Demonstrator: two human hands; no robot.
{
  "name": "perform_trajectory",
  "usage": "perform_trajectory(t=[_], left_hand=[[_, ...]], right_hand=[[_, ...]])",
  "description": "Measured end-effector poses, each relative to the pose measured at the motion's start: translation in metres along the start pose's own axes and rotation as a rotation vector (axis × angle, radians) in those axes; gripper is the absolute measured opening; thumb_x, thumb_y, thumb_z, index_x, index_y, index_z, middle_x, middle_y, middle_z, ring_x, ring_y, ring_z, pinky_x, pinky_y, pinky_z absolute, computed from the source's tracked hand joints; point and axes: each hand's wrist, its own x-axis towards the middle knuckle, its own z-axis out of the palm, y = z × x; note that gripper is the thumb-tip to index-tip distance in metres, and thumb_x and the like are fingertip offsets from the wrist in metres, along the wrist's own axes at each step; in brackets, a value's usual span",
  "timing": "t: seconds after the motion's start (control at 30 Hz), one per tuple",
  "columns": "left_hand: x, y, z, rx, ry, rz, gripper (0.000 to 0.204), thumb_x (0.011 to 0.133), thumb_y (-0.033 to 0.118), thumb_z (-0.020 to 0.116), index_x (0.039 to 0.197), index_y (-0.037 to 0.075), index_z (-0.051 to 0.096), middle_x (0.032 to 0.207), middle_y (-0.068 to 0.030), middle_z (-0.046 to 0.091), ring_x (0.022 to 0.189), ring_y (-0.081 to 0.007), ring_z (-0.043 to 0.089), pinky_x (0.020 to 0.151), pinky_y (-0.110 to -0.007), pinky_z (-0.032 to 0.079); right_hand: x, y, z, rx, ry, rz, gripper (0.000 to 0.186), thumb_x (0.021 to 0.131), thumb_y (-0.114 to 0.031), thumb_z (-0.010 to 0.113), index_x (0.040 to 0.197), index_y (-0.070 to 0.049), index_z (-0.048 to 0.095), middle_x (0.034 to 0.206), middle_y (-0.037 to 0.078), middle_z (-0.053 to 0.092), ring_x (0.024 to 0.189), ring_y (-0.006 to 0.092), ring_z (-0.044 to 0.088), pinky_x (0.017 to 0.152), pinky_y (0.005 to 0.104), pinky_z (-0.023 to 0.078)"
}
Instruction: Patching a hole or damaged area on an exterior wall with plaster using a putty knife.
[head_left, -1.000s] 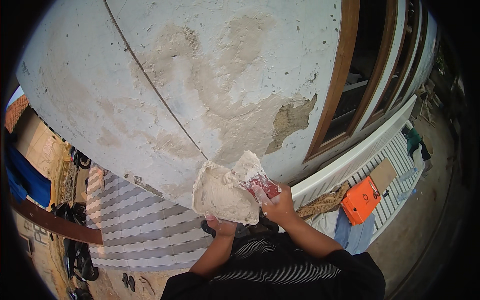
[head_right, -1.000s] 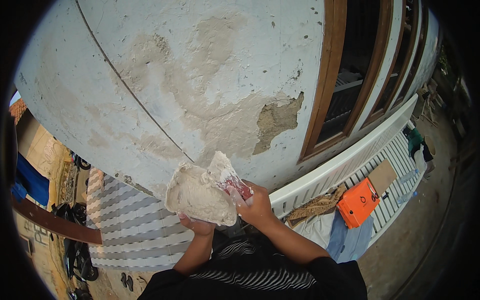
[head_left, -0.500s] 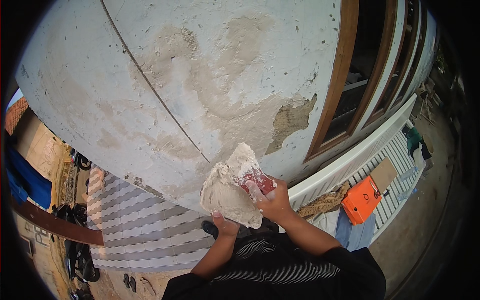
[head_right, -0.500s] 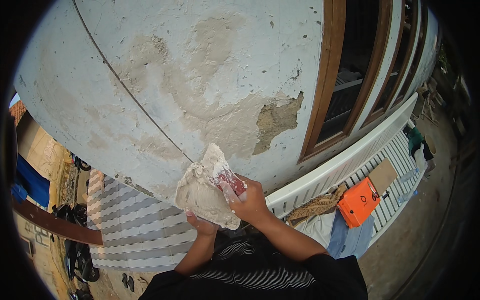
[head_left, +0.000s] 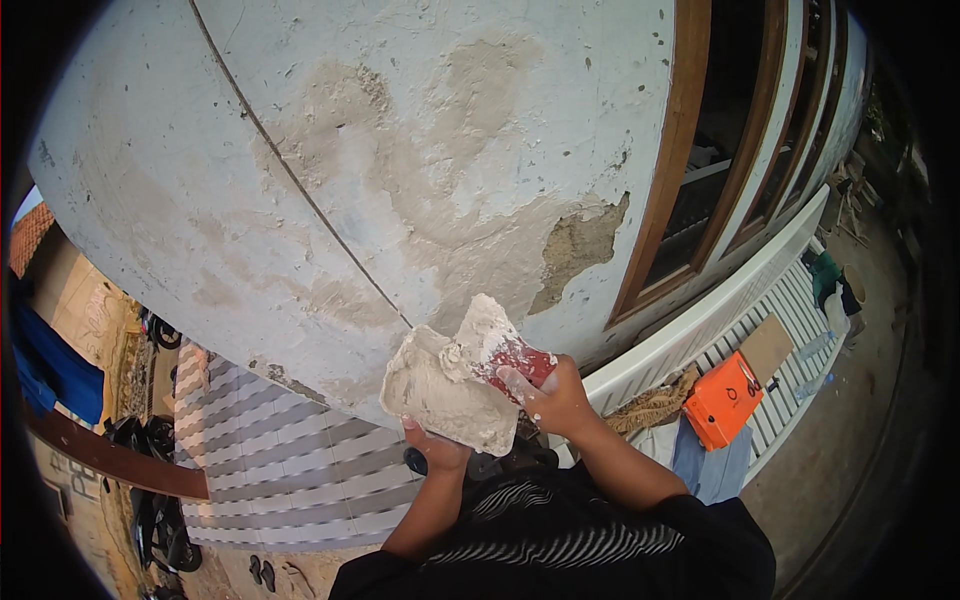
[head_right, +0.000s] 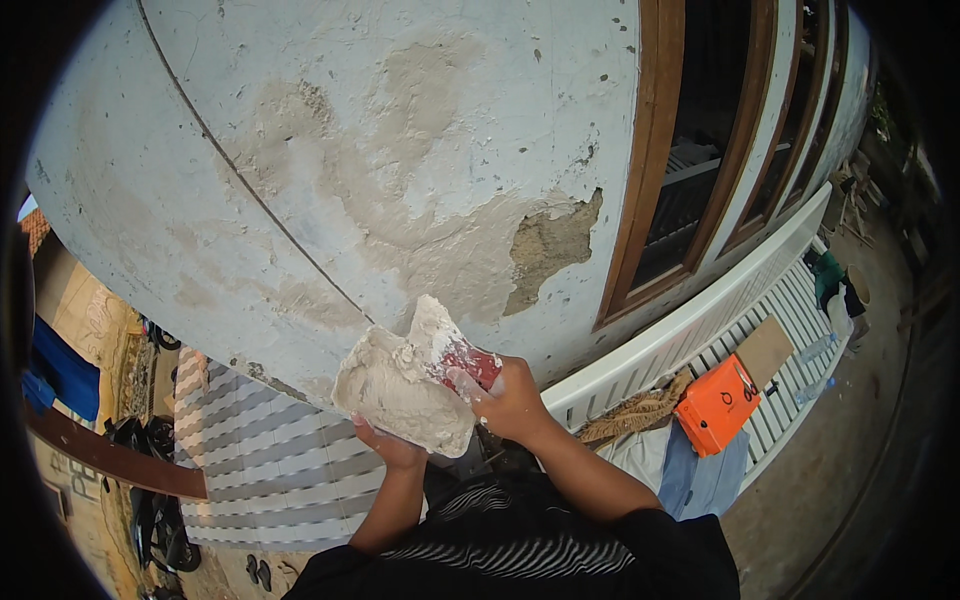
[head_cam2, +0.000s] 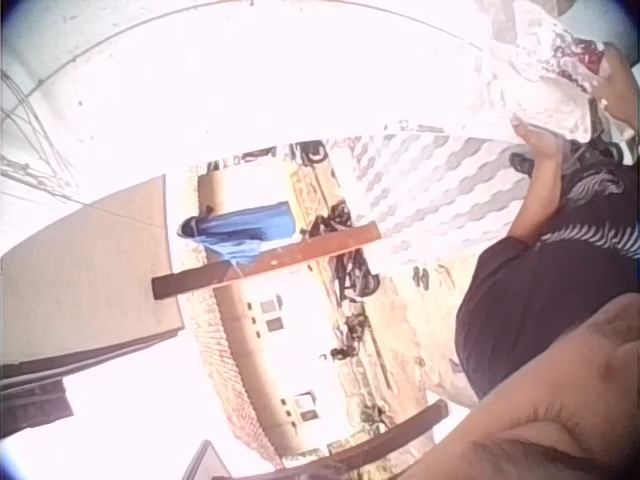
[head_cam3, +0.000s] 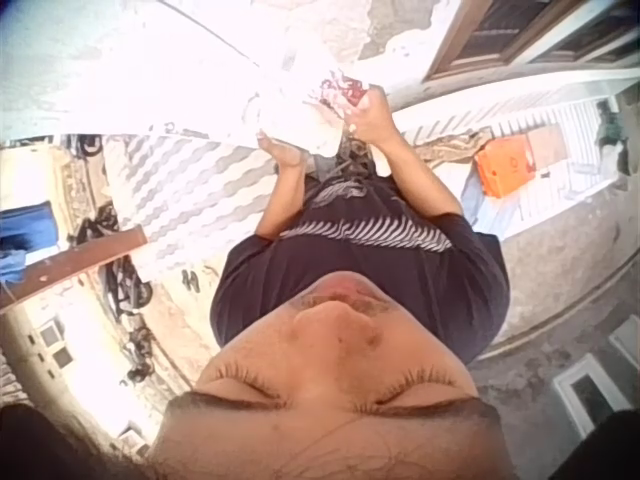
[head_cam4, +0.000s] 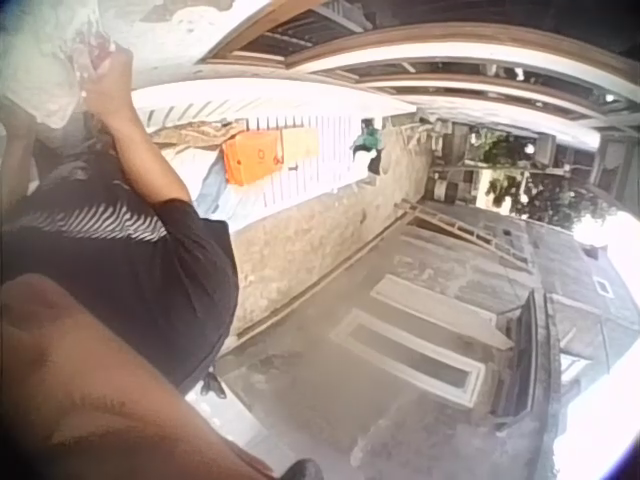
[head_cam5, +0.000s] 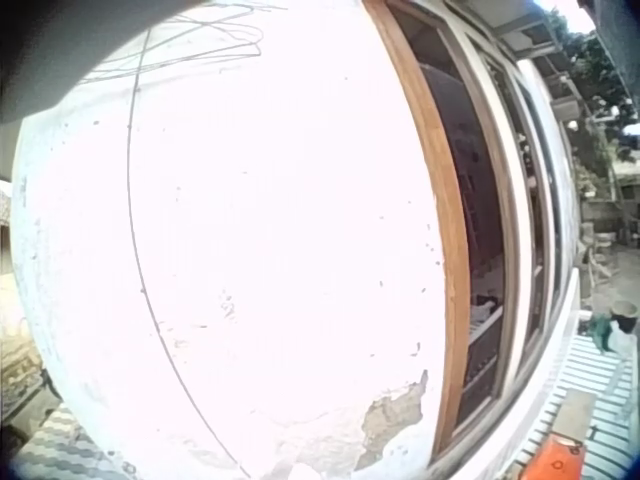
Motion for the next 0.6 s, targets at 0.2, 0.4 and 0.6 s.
perform_trajectory(t=[0.2, 0.4, 0.6], left_hand=[[0.004, 0.000, 0.002, 0.012, 0.067, 0.026, 0.080, 0.087, 0.063, 0.036, 0.146, 0.010, 0.022, 0.145, -0.0144, 0.033, 0.131, -0.0339, 0.038, 0.106, -0.048, 0.035], [0.005, -0.002, -0.008, 0.003, 0.012, -0.037, 0.076, 0.089, 0.062, 0.033, 0.143, 0.009, 0.028, 0.143, -0.0136, 0.037, 0.128, -0.0333, 0.040, 0.104, -0.047, 0.036], [0.006, 0.003, -0.004, 0.059, 0.022, -0.113, 0.069, 0.093, 0.058, 0.030, 0.139, 0.008, 0.034, 0.138, -0.0136, 0.043, 0.124, -0.0306, 0.045, 0.102, -0.045, 0.038]], right_hand=[[-0.010, 0.029, -0.009, 0.226, 0.029, 0.150, 0.020, 0.088, -0.011, 0.064, 0.103, 0.003, 0.067, 0.091, 0.010, 0.071, 0.082, 0.0093, 0.061, 0.075, 0.0278, 0.049], [-0.007, 0.006, -0.021, 0.141, -0.096, 0.106, 0.018, 0.086, -0.010, 0.065, 0.096, 0.005, 0.066, 0.090, 0.012, 0.070, 0.082, 0.0139, 0.063, 0.074, 0.0285, 0.049], [0.000, 0.001, -0.025, -0.270, -0.369, -0.238, 0.024, 0.076, -0.009, 0.068, 0.094, 0.006, 0.065, 0.092, 0.022, 0.065, 0.088, 0.0382, 0.060, 0.083, 0.0397, 0.048]])
